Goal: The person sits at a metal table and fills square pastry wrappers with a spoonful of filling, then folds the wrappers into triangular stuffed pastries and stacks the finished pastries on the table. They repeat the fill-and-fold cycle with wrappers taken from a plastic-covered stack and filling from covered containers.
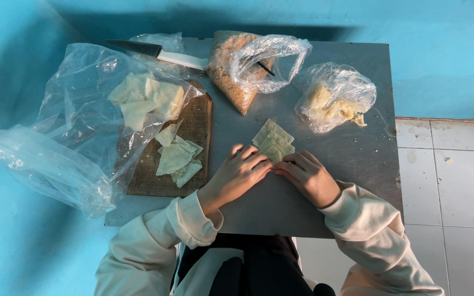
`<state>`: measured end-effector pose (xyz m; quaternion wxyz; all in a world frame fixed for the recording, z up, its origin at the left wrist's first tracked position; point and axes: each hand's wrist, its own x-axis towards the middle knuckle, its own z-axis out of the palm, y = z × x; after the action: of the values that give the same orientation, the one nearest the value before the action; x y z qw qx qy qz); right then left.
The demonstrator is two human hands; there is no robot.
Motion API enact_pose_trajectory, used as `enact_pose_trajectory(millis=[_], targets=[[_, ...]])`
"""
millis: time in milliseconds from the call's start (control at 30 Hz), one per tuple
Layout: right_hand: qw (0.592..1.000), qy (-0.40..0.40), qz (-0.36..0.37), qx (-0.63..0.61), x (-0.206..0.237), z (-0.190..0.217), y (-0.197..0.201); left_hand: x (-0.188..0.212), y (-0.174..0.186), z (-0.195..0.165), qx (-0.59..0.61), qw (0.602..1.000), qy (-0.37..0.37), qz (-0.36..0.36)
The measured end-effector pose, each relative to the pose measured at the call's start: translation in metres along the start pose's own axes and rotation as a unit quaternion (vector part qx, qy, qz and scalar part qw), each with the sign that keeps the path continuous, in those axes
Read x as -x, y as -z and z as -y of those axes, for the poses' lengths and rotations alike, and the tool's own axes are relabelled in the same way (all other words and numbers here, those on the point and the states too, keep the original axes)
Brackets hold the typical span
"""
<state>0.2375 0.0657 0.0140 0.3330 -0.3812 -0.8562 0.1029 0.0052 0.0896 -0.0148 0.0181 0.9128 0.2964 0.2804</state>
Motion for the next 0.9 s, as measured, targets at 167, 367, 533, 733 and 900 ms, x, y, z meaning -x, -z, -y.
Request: enact_pose_trajectory(millis=[167, 367, 533, 733, 900], targets=[[1.000, -0.019, 0.001, -0.017, 0.0001, 0.0011, -0.0017, 0.0023, 0.0029, -0.0004, -0.012, 1.000, -0.007, 0.020], [1.000, -0.004, -0.006, 0.008, -0.0011, 0.0029, -0.0022, 0.0027, 0.0014, -0.0008, -0.029, 0.999, -0.017, 0.027], [1.000, 0.008, -0.011, 0.017, -0.0017, 0.0038, -0.0024, 0.0013, 0.0017, 0.0003, -0.029, 0.999, -0.016, 0.032], [0.999, 0.020, -0.013, 0.034, -0.0003, 0.0013, -0.0058, 0.0003, 0.0025, -0.0004, -0.058, 0.998, -0.011, 0.033], [0.999, 0.010, -0.009, 0.035, 0.0008, 0.0011, -0.0073, -0.0019, -0.0012, -0.0008, -0.002, 1.000, 0.010, 0.015]])
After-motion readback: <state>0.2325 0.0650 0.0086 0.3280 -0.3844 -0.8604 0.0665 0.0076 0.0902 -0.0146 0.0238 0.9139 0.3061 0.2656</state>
